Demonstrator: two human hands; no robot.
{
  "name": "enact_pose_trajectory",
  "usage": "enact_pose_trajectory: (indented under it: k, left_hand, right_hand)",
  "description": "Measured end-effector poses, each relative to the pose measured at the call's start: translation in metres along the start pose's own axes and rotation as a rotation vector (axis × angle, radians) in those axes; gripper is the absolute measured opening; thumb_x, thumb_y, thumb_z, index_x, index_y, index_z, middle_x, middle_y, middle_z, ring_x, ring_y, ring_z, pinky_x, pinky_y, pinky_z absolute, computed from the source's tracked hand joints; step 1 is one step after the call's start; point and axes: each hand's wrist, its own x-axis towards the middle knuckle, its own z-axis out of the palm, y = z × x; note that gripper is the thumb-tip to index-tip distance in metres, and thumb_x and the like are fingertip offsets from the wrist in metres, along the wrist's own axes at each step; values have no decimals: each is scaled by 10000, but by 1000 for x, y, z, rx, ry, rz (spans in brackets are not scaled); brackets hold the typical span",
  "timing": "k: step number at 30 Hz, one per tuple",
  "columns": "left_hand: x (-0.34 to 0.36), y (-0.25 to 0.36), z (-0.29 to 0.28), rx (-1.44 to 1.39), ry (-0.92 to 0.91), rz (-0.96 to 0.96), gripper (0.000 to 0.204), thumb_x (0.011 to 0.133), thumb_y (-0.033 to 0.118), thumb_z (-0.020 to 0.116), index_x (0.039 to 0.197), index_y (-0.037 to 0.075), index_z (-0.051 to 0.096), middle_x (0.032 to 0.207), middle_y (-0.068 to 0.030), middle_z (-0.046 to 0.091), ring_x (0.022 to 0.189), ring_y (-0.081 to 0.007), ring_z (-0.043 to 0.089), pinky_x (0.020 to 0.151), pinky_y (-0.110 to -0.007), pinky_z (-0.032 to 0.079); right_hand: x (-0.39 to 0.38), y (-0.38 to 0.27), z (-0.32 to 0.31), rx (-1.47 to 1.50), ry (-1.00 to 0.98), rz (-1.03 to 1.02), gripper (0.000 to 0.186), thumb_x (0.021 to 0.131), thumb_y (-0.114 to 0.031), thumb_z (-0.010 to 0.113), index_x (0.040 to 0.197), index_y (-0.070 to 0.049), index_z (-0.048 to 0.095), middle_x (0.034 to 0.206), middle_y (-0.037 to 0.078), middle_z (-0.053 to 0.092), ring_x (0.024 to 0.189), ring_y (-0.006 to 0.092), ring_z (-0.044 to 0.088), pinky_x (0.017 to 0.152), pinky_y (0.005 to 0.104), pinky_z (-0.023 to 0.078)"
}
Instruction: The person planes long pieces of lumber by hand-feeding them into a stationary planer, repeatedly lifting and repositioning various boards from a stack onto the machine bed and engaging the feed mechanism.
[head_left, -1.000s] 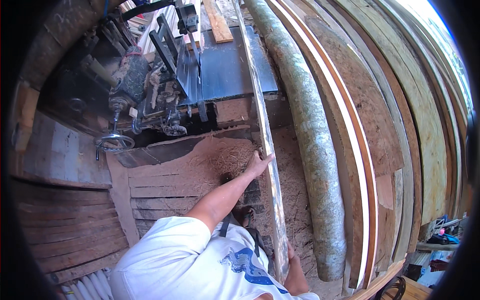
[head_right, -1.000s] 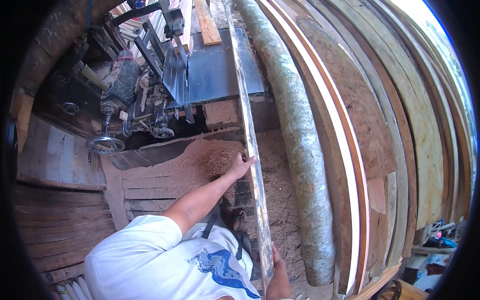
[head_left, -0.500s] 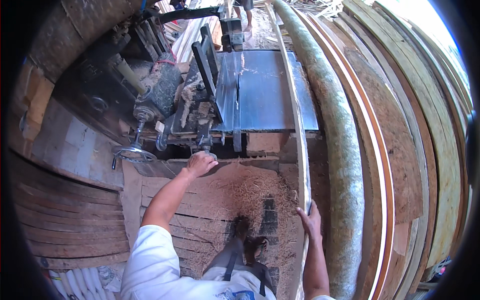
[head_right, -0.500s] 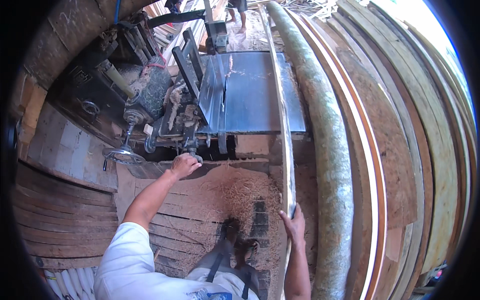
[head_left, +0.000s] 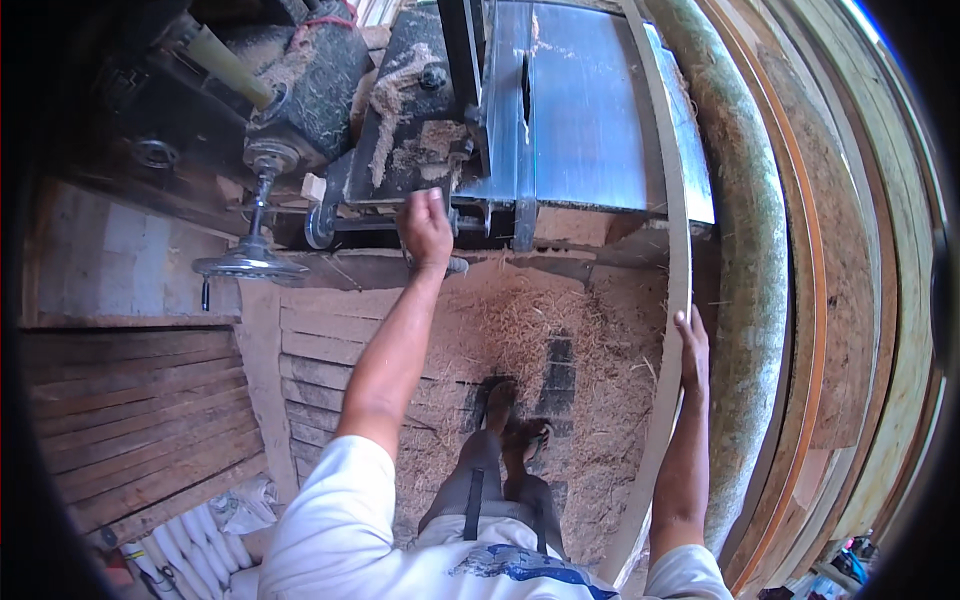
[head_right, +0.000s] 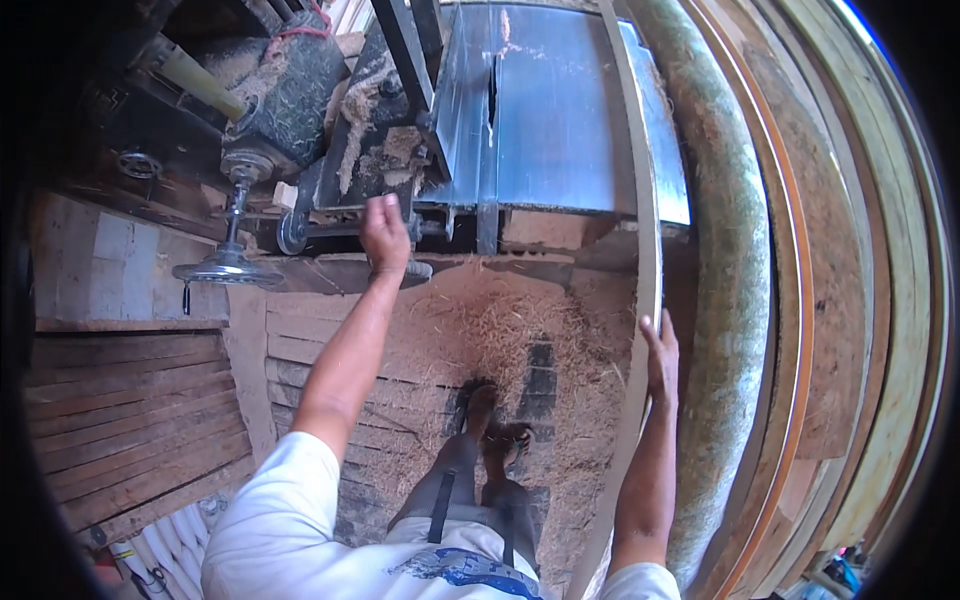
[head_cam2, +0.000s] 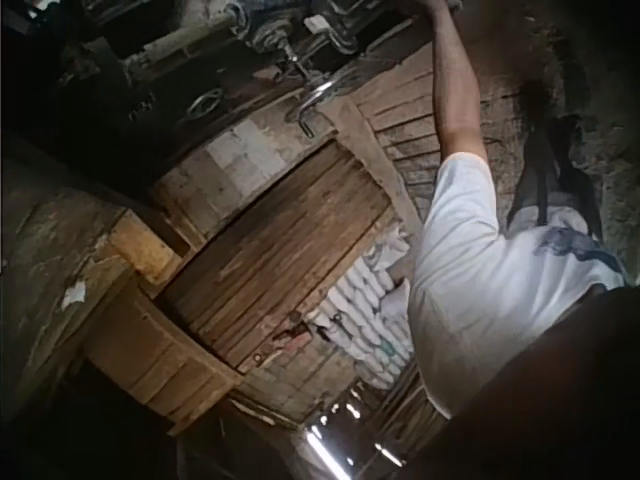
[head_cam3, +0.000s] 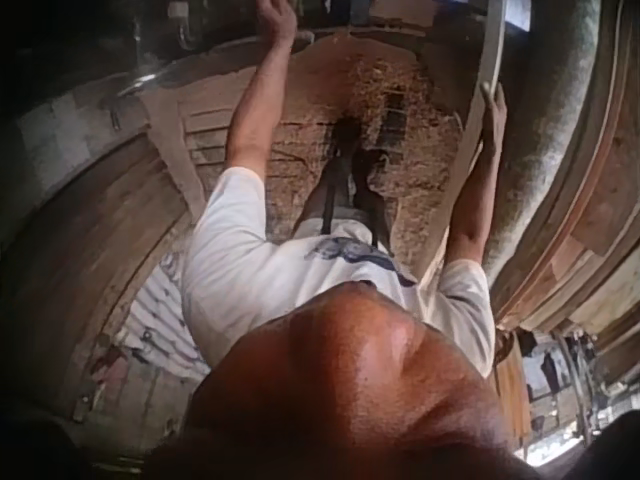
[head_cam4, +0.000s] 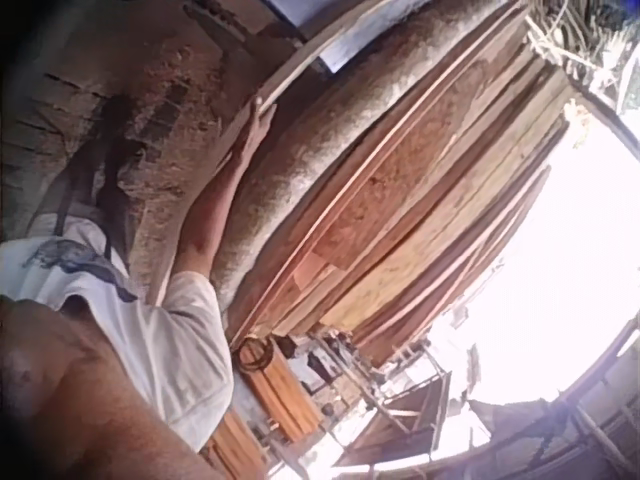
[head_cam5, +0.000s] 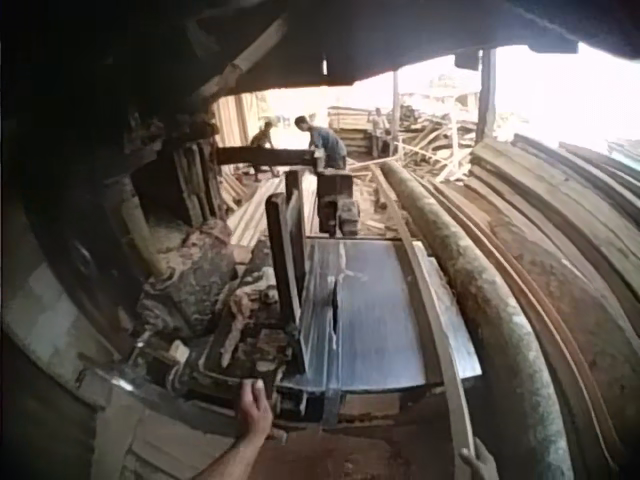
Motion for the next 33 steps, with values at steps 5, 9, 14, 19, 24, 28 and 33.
enact_pose_trajectory:
  k: [5,9,14,19,24,28,33]
  left_hand:
    - [-70,-30,-13,96,29,-136,225,945,218,529,893,1,561,918,-173,528,894,-307,492,825,-405,392]
    - [-82,-86,2,-101,-63,-419,200,835,218,552,857,20,565,902,-165,540,781,-306,519,738,-436,424]
    - [-80,-95,18,-1241,2,-1761,246,805,284,531,969,107,581,983,-66,583,864,-269,560,862,-521,466]
    - [-84,-83,0,-900,-36,-1511,477,795,420,589,1080,38,569,1131,-156,570,1049,-337,550,895,-606,419]
    - [-67,-43,2,-209,-207,-606,212,721,160,632,595,21,535,730,-60,559,632,-198,517,564,-376,402]
    - [-62,-48,2,-579,-197,-955,191,704,127,594,564,57,486,595,-5,467,545,-132,466,493,-318,416]
    - [-63,-49,1,-680,-241,-1079,126,724,163,586,636,92,528,664,-22,526,592,-158,542,534,-368,533]
  right_hand:
    - [44,-57,17,-145,-49,-5,815,876,-559,573,1426,11,383,1345,212,512,1254,266,479,1054,376,337]
    - [84,-60,27,25,-71,65,776,852,-579,586,1372,-15,472,1281,174,554,1192,255,504,1013,380,365]
    - [94,-53,22,6,-101,207,803,800,-597,630,1352,-28,500,1257,168,567,1171,257,517,1002,382,376]
    - [107,-37,22,90,-95,183,803,797,-666,597,1206,25,579,1023,150,631,941,219,612,834,353,468]
    - [116,-52,19,193,-177,344,749,750,-681,633,1061,-1,586,724,87,575,598,172,588,545,318,477]
    - [98,-50,38,263,-146,350,746,731,-646,678,1055,16,567,631,78,537,470,172,542,442,313,459]
    - [74,-39,49,285,-242,281,814,751,-666,650,1156,29,529,671,102,564,560,214,602,498,358,499]
